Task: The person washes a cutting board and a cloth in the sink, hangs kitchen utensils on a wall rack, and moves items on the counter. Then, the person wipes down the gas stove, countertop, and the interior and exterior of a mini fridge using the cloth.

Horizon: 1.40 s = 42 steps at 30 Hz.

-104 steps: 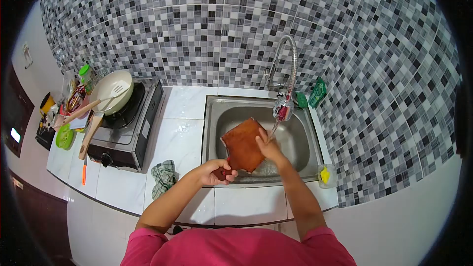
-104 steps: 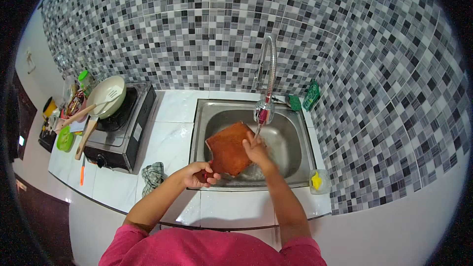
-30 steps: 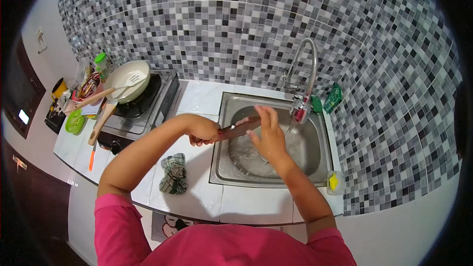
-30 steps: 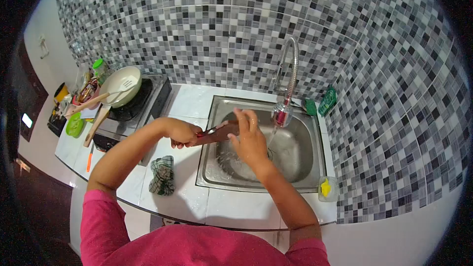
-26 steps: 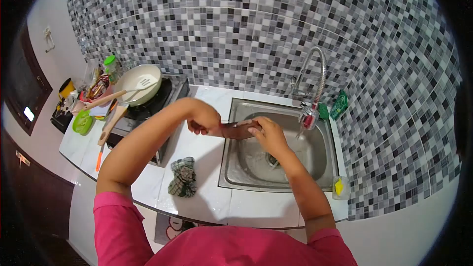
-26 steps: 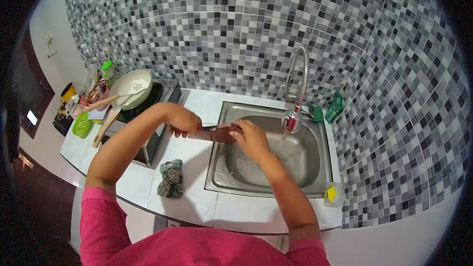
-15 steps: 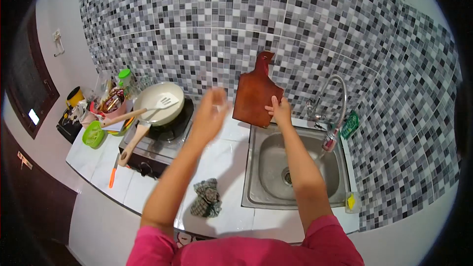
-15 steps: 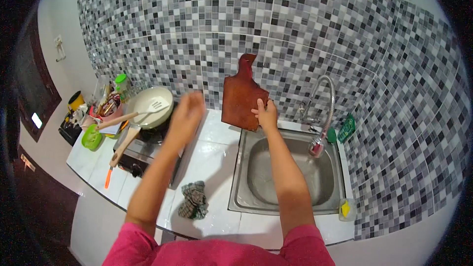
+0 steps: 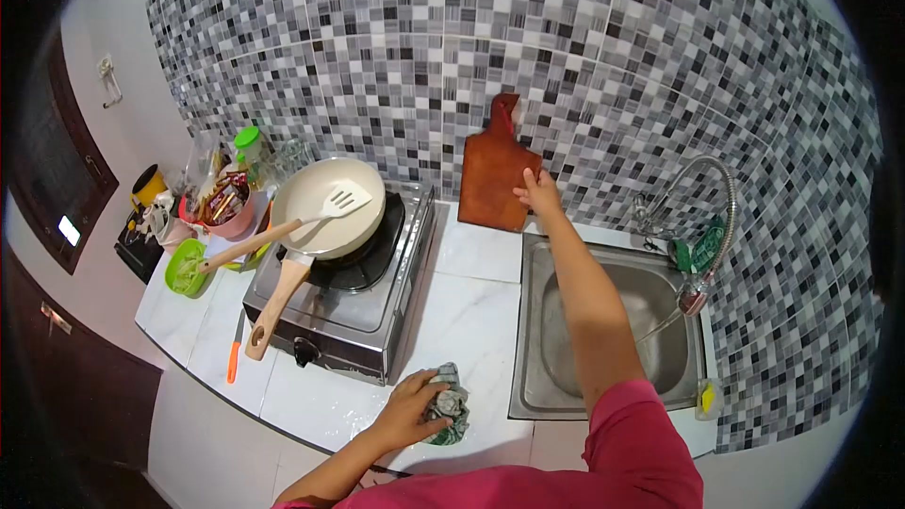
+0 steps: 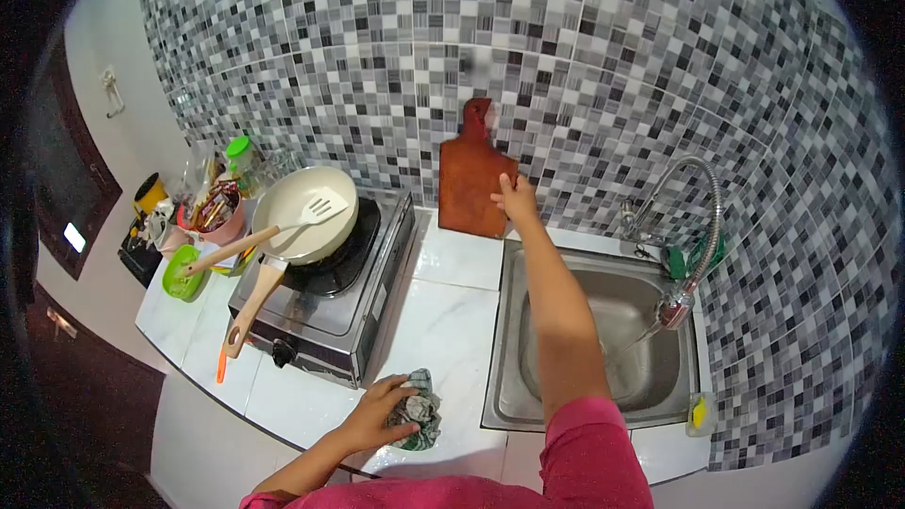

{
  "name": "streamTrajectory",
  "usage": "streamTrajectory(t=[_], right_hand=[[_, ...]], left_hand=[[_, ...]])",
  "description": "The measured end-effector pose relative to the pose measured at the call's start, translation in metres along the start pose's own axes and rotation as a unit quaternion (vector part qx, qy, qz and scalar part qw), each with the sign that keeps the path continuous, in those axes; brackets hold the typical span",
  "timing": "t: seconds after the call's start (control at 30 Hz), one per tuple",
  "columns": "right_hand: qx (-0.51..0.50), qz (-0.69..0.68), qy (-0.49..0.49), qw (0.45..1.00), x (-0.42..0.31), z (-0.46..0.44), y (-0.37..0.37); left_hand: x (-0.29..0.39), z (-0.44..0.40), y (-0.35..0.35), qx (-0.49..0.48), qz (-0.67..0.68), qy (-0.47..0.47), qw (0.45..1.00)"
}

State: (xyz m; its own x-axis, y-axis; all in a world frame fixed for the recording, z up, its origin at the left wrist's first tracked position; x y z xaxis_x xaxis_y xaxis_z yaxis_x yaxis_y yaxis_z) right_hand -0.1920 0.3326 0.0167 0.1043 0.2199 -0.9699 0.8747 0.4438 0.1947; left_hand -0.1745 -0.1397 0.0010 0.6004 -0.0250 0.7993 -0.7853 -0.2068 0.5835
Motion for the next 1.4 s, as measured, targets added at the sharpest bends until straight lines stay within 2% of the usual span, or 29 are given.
streamTrajectory(t=[0.13, 0.37, 0.47, 0.57, 0.77, 0.8, 0.87, 0.93, 1.0, 1.1, 1.2, 1.3, 1.4], right_hand=[[-0.017, 0.011, -0.018, 1.0, 0.005, -0.012, 0.002], [0.045, -0.026, -0.051, 0.997, -0.002, 0.003, 0.001], [0.054, -0.033, -0.041, 0.997, 0.004, 0.006, 0.006], [0.049, 0.018, -0.004, 0.999, 0.009, 0.005, 0.014], [0.039, -0.059, -0.064, 0.995, 0.002, 0.072, 0.038], [0.005, -0.108, -0.083, 0.991, 0.014, 0.09, 0.043], [-0.062, -0.206, -0.113, 0.97, 0.04, 0.136, 0.056], [-0.102, -0.346, -0.199, 0.911, 0.061, 0.19, 0.082], [0.016, -0.395, -0.336, 0.855, 0.087, 0.238, 0.125], [0.174, -0.441, -0.393, 0.788, 0.099, 0.289, 0.18], [0.137, -0.479, -0.361, 0.789, 0.092, 0.299, 0.197], [-0.043, -0.49, -0.303, 0.816, 0.082, 0.294, 0.2], [-0.045, -0.409, -0.288, 0.865, 0.074, 0.29, 0.205]], left_hand=[[-0.003, 0.005, -0.005, -0.041, -0.012, 0.007, 0.999], [-0.009, -0.001, -0.019, -0.039, -0.06, 0.005, 0.997], [-0.007, -0.003, -0.022, -0.035, -0.07, -0.002, 0.997], [-0.008, -0.004, -0.025, -0.029, -0.081, -0.011, 0.996], [0.001, -0.008, -0.025, -0.025, -0.072, -0.001, 0.997], [-0.008, -0.008, -0.029, -0.02, -0.062, 0.016, 0.998], [-0.011, -0.008, -0.028, -0.009, -0.078, 0.022, 0.997], [-0.013, -0.008, -0.023, 0.014, -0.069, 0.008, 0.997], [-0.007, -0.01, -0.015, 0.054, -0.046, -0.006, 0.997], [0.002, -0.014, -0.005, 0.103, -0.069, -0.009, 0.992], [0.003, -0.024, 0.001, 0.157, -0.032, -0.014, 0.987], [0.013, -0.034, 0.003, 0.182, 0.003, -0.015, 0.983], [0.026, -0.042, 0.0, 0.191, 0.03, -0.004, 0.981]])
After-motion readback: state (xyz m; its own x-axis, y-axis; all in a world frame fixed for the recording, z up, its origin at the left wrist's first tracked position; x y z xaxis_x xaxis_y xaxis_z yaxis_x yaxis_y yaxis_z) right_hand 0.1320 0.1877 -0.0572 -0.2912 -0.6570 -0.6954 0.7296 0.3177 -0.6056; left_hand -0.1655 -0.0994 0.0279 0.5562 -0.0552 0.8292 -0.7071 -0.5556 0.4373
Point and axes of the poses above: each hand's wrist, its own z-axis away from the middle knuckle, its own y-axis out of the back of the hand, x = y × z, the point moved 4 cm from there along -z, towards the middle knuckle, and after that the axes turned 9 degrees about z, right-handed, at the moved point
